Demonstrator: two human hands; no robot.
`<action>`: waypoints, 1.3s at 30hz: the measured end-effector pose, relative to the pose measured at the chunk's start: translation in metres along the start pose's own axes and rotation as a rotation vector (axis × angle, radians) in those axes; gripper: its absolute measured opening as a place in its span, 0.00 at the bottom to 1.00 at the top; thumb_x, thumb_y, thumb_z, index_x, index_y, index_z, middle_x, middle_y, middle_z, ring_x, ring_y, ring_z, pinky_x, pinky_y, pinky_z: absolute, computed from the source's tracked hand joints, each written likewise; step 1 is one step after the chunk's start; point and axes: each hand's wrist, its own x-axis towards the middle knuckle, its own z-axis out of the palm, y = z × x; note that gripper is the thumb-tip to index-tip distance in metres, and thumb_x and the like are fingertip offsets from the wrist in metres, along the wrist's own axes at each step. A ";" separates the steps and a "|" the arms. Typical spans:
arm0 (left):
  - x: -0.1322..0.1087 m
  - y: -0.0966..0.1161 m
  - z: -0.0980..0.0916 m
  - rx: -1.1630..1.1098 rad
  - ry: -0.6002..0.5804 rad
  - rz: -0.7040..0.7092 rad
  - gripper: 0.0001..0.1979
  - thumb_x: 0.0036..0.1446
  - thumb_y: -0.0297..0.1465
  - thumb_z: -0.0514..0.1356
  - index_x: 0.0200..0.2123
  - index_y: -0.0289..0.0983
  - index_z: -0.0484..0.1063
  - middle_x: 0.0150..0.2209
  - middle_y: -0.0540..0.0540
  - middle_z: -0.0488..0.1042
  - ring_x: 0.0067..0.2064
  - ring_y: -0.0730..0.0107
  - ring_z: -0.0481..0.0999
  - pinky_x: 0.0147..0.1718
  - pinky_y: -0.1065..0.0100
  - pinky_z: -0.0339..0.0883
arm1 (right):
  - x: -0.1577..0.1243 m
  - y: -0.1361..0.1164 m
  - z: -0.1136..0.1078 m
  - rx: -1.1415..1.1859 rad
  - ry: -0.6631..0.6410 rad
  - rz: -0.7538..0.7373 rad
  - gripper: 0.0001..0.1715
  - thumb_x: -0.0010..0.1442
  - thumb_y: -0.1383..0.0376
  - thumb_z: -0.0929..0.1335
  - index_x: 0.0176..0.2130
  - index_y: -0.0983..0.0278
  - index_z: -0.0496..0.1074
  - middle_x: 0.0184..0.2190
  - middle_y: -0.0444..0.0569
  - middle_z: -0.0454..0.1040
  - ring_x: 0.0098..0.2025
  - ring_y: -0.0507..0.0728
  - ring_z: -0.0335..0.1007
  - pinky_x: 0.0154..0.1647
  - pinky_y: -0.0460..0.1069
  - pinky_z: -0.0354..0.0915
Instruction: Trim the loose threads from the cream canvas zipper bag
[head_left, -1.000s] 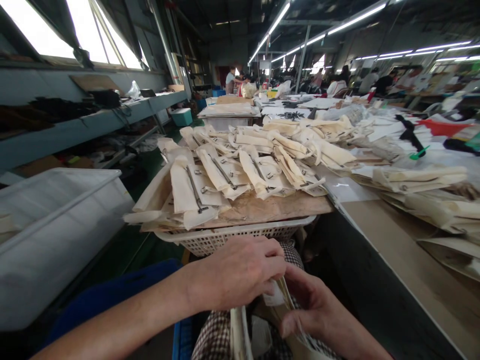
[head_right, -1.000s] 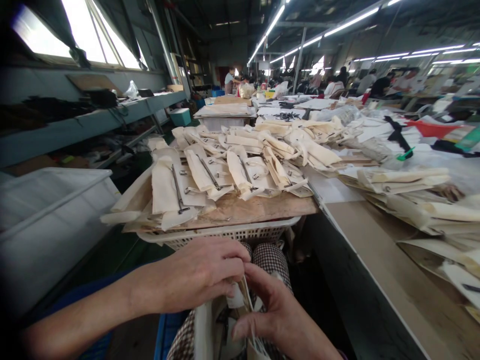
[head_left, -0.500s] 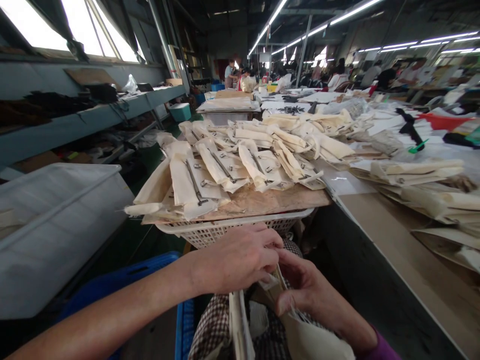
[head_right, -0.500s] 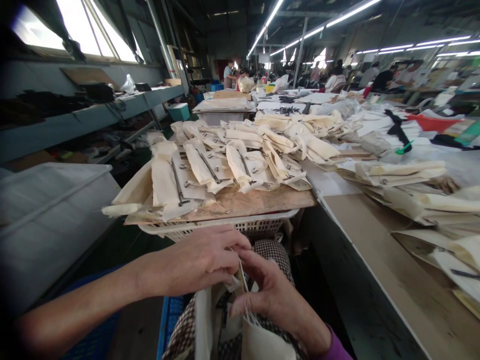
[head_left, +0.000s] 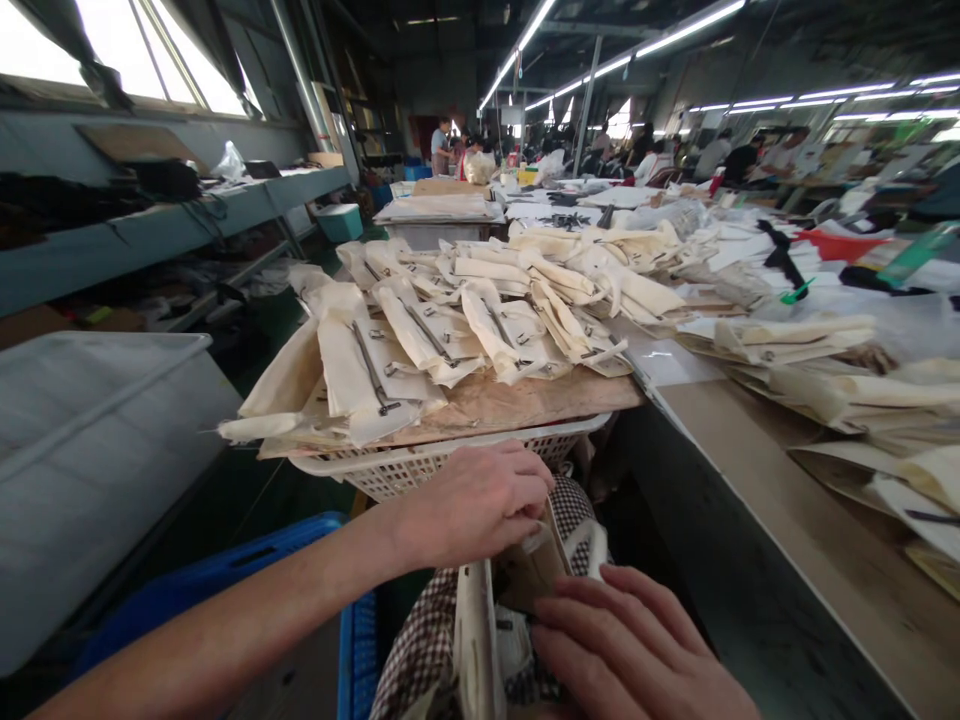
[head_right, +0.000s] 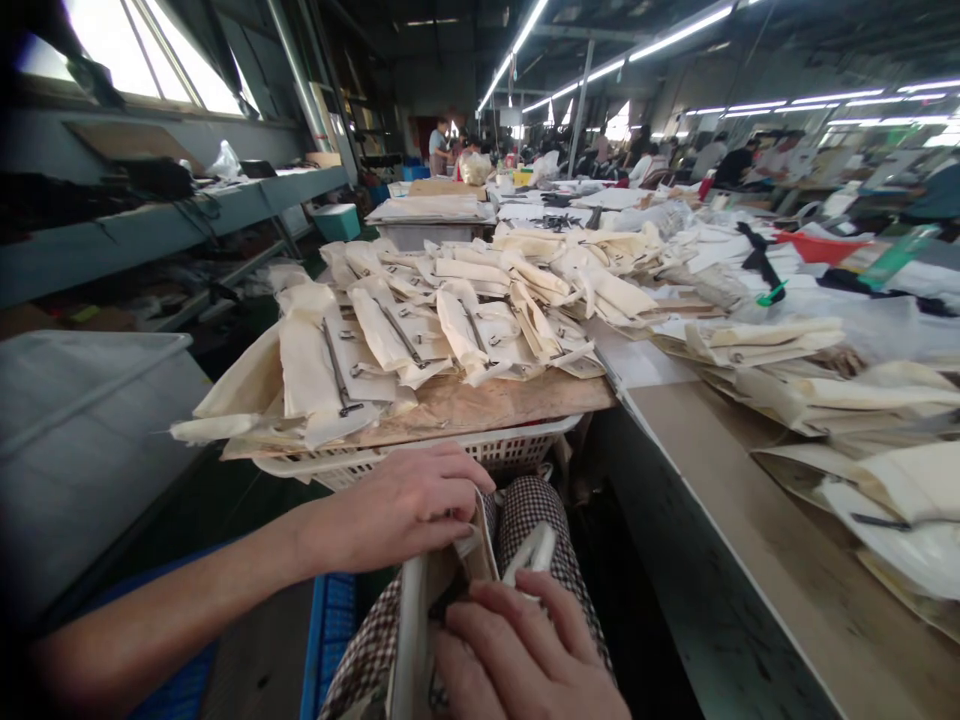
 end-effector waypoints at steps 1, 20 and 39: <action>-0.001 -0.003 0.000 -0.013 -0.002 0.014 0.07 0.60 0.25 0.62 0.28 0.36 0.70 0.48 0.48 0.75 0.48 0.65 0.73 0.48 0.64 0.66 | -0.003 -0.002 0.009 -0.103 0.005 -0.051 0.11 0.58 0.62 0.73 0.43 0.57 0.75 0.37 0.41 0.82 0.41 0.59 0.80 0.43 0.51 0.75; -0.010 -0.006 0.000 0.018 0.028 0.221 0.08 0.64 0.27 0.58 0.31 0.37 0.71 0.50 0.47 0.74 0.48 0.64 0.71 0.50 0.59 0.65 | -0.020 -0.012 0.057 -0.105 0.248 0.474 0.06 0.63 0.65 0.67 0.43 0.61 0.67 0.29 0.45 0.70 0.30 0.55 0.71 0.29 0.47 0.70; -0.001 -0.010 0.003 0.011 0.023 0.164 0.07 0.64 0.25 0.57 0.33 0.36 0.71 0.43 0.49 0.78 0.45 0.67 0.71 0.45 0.65 0.68 | -0.012 -0.002 0.080 0.134 0.415 0.494 0.04 0.64 0.69 0.67 0.39 0.60 0.69 0.40 0.48 0.73 0.40 0.51 0.74 0.42 0.42 0.70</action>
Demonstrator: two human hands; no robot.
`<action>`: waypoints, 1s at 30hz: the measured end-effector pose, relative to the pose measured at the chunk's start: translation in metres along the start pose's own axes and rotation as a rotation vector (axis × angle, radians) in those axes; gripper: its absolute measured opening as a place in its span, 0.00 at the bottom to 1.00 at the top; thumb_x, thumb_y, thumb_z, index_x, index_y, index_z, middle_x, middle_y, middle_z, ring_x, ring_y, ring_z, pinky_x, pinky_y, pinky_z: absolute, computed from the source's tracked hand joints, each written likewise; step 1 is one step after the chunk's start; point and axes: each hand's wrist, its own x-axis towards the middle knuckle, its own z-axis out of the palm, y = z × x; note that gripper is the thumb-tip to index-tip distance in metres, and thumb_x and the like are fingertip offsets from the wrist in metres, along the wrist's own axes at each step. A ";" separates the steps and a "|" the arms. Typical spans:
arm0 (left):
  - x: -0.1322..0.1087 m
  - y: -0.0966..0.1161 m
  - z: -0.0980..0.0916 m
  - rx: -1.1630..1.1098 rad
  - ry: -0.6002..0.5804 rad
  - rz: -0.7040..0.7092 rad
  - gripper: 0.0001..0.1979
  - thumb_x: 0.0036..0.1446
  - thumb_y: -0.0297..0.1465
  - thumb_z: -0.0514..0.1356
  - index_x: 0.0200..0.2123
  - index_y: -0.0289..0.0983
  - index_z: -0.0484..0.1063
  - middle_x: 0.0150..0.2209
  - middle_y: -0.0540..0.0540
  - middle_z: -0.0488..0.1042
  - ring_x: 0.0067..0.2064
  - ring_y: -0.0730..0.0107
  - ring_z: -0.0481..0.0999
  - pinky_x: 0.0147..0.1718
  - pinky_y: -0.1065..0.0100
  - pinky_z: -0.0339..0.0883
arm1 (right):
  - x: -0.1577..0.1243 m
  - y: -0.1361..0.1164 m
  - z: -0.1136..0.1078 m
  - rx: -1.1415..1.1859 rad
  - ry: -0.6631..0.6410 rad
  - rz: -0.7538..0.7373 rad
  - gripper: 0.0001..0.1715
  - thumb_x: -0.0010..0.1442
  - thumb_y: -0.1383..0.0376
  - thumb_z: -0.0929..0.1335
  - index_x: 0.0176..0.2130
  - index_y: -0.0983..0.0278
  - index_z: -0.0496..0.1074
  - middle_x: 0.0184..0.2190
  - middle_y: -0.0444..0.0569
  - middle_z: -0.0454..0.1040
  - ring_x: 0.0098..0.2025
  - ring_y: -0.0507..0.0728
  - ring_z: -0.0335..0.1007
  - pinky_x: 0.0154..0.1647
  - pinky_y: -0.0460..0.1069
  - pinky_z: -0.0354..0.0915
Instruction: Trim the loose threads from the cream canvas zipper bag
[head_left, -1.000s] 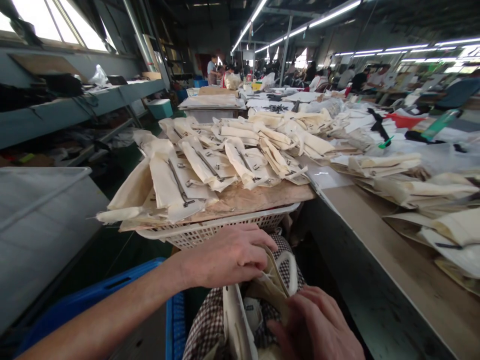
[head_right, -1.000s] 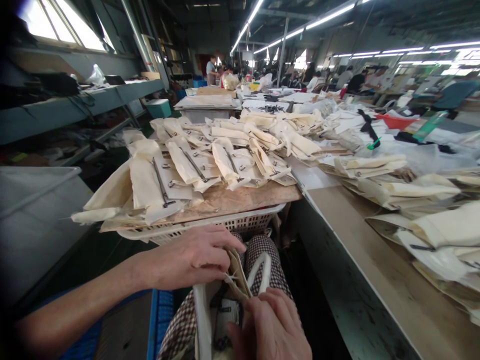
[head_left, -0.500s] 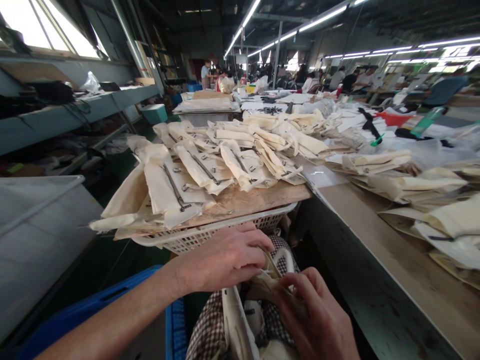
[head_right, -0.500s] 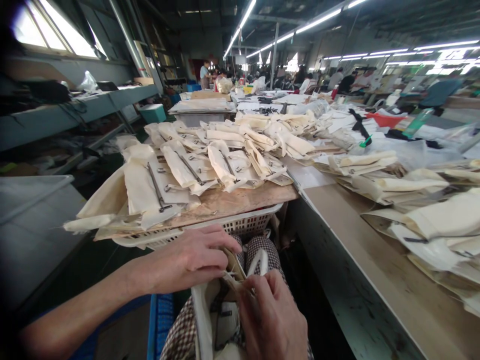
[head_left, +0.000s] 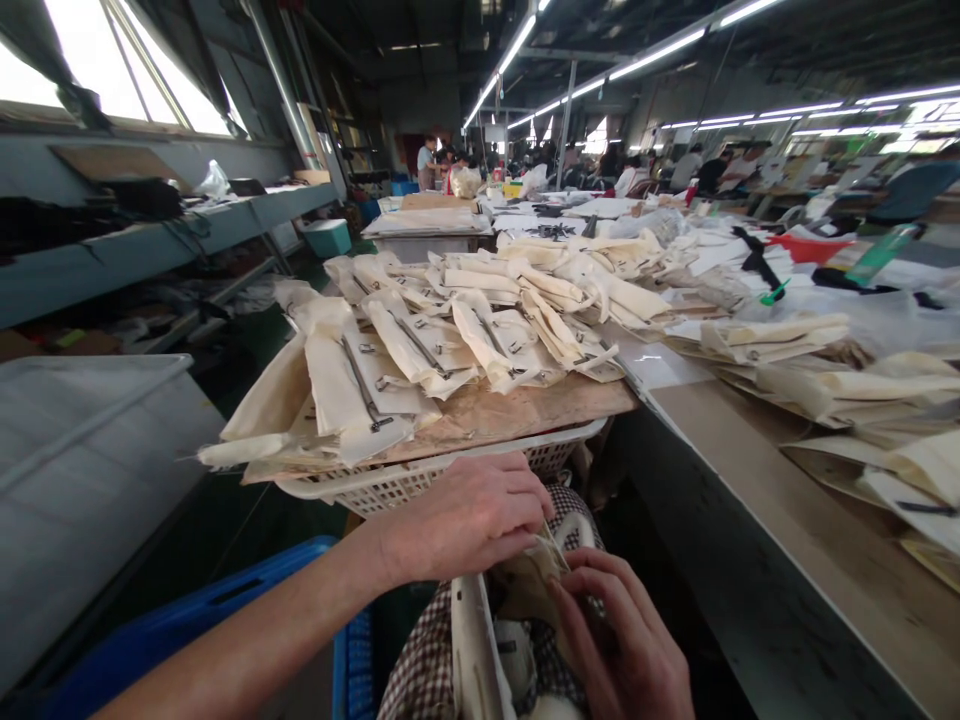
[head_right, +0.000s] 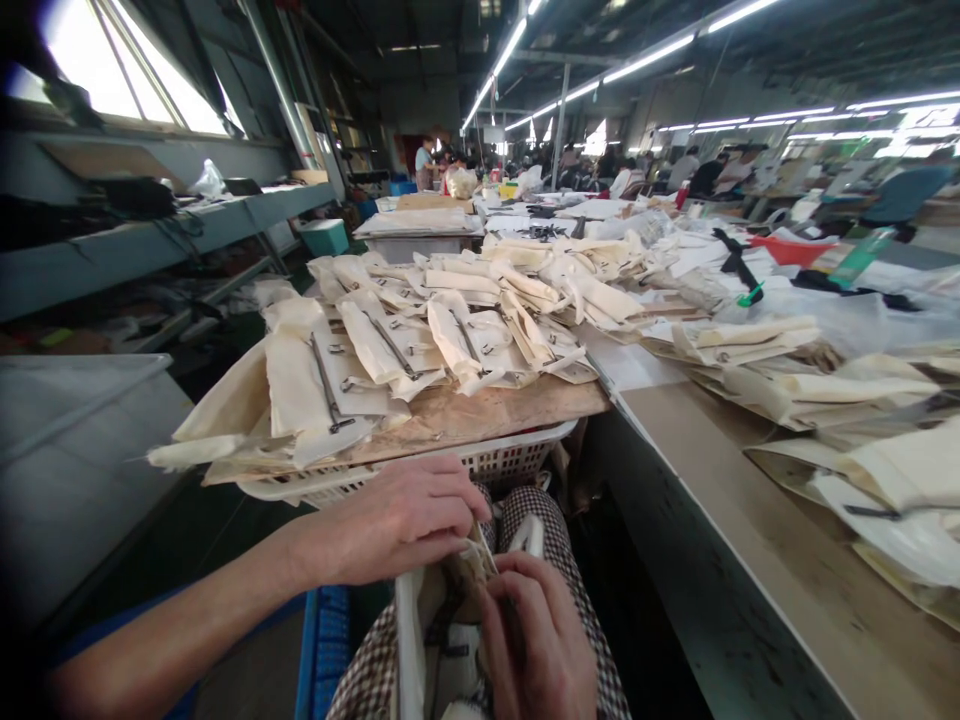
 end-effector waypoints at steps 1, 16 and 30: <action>0.000 -0.001 0.001 0.000 -0.001 -0.007 0.06 0.64 0.25 0.57 0.33 0.35 0.71 0.43 0.49 0.78 0.44 0.67 0.71 0.45 0.65 0.67 | -0.001 0.000 0.003 0.016 0.013 0.016 0.03 0.64 0.69 0.67 0.39 0.60 0.69 0.40 0.47 0.73 0.41 0.51 0.73 0.43 0.42 0.69; 0.003 -0.022 0.011 -0.028 0.055 -0.076 0.05 0.60 0.24 0.59 0.31 0.36 0.72 0.34 0.49 0.77 0.40 0.68 0.72 0.41 0.68 0.66 | -0.002 0.003 0.030 0.125 0.126 0.237 0.06 0.65 0.65 0.65 0.35 0.59 0.71 0.41 0.46 0.76 0.41 0.52 0.74 0.43 0.44 0.66; 0.010 -0.029 0.014 -0.188 0.054 -0.107 0.07 0.54 0.23 0.63 0.26 0.36 0.71 0.30 0.52 0.76 0.35 0.71 0.72 0.37 0.70 0.65 | -0.003 0.004 0.024 0.194 0.078 0.460 0.12 0.62 0.57 0.68 0.41 0.61 0.64 0.37 0.48 0.79 0.36 0.53 0.79 0.36 0.44 0.74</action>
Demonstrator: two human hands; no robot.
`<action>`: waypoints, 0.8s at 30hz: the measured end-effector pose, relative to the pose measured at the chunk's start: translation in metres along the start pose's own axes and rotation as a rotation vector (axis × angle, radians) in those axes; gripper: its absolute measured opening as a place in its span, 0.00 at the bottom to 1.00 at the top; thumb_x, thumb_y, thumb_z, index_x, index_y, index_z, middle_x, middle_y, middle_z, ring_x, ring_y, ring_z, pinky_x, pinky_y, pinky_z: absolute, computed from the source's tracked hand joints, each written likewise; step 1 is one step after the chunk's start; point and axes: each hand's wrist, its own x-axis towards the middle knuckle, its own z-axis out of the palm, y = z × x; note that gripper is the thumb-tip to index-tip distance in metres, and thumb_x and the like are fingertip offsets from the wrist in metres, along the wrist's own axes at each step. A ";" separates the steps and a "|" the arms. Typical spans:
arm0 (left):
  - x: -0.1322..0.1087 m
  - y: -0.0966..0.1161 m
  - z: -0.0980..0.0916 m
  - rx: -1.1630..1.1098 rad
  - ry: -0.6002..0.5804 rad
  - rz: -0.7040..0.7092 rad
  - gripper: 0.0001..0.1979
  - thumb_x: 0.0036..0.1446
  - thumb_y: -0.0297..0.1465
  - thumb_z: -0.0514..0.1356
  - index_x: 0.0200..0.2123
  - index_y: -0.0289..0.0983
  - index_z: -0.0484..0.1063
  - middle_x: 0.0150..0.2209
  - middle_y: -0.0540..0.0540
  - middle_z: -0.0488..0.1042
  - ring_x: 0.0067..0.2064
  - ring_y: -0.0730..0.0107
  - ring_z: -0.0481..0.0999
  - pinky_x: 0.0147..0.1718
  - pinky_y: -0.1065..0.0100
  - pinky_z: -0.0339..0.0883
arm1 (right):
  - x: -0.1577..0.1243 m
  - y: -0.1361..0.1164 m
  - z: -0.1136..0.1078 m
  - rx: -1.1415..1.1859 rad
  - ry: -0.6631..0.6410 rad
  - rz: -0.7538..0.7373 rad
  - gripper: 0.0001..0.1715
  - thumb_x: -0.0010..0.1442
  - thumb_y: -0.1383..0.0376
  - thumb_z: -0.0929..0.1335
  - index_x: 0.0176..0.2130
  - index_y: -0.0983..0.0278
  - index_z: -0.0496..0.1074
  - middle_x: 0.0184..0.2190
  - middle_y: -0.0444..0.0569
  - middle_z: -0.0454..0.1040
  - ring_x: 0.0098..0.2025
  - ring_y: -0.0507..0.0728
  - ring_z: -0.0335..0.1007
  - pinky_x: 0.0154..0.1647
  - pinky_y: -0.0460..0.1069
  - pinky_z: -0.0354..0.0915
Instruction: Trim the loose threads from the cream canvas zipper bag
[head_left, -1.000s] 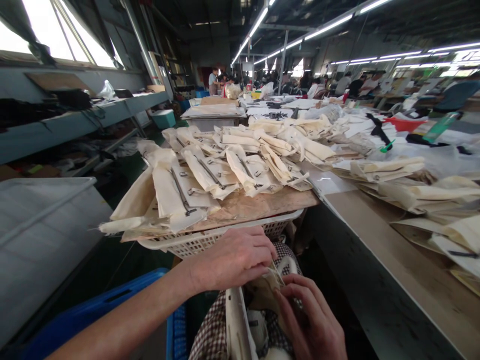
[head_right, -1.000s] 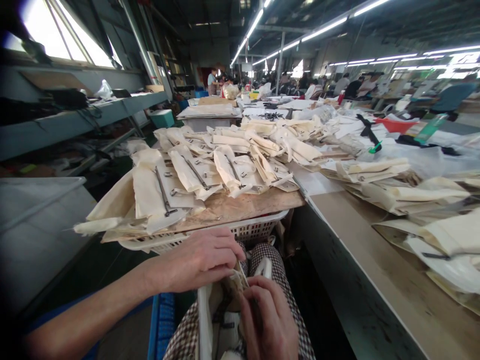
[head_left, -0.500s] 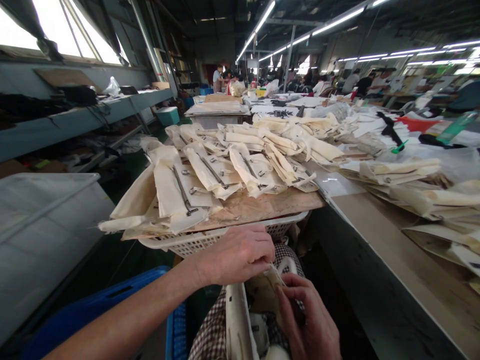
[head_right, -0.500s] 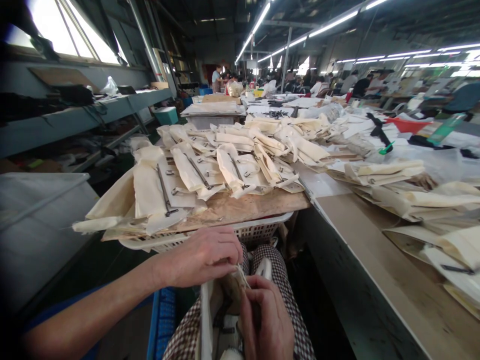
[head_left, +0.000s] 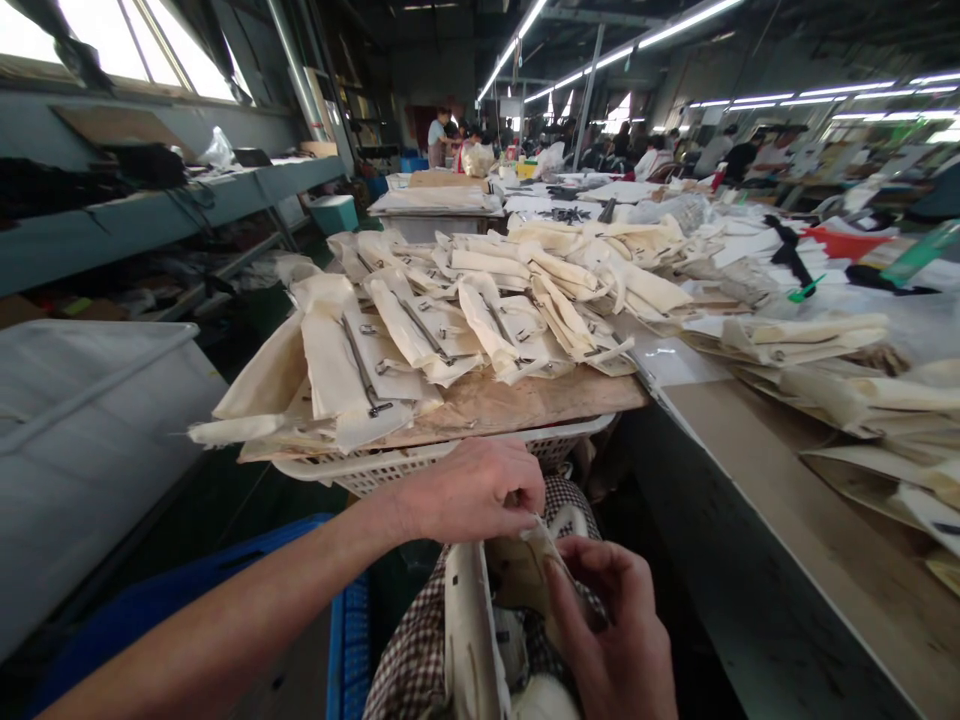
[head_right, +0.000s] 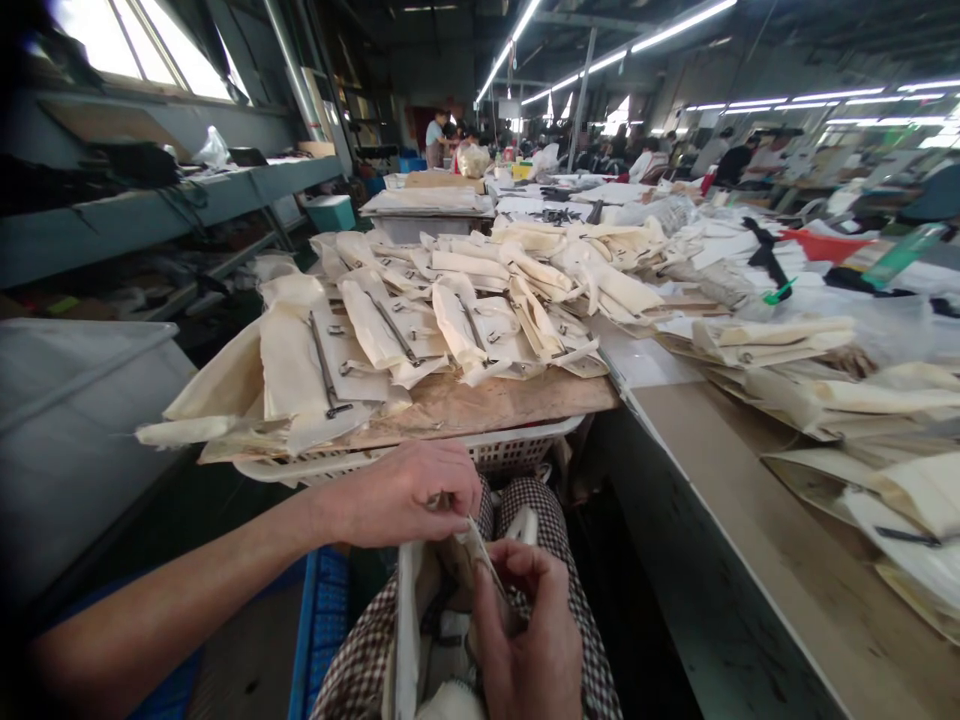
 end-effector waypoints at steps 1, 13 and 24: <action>0.000 0.000 0.000 -0.002 -0.005 -0.002 0.07 0.54 0.23 0.64 0.26 0.36 0.71 0.30 0.52 0.76 0.35 0.71 0.72 0.37 0.70 0.65 | 0.001 0.002 -0.004 -0.047 -0.066 -0.028 0.14 0.63 0.57 0.68 0.44 0.62 0.66 0.38 0.49 0.80 0.37 0.54 0.79 0.36 0.44 0.75; 0.000 0.000 0.000 -0.015 0.007 0.014 0.08 0.54 0.21 0.63 0.25 0.36 0.71 0.30 0.51 0.77 0.35 0.71 0.72 0.38 0.69 0.65 | 0.002 0.002 -0.017 -0.219 -0.275 -0.245 0.19 0.68 0.63 0.62 0.54 0.65 0.74 0.48 0.50 0.79 0.48 0.56 0.78 0.49 0.43 0.72; -0.004 0.004 0.002 -0.009 0.006 0.024 0.08 0.55 0.22 0.63 0.26 0.36 0.71 0.30 0.51 0.77 0.36 0.71 0.72 0.38 0.70 0.65 | 0.011 -0.004 -0.024 -0.174 -0.348 -0.354 0.20 0.69 0.63 0.61 0.54 0.65 0.74 0.48 0.52 0.79 0.48 0.56 0.78 0.49 0.43 0.71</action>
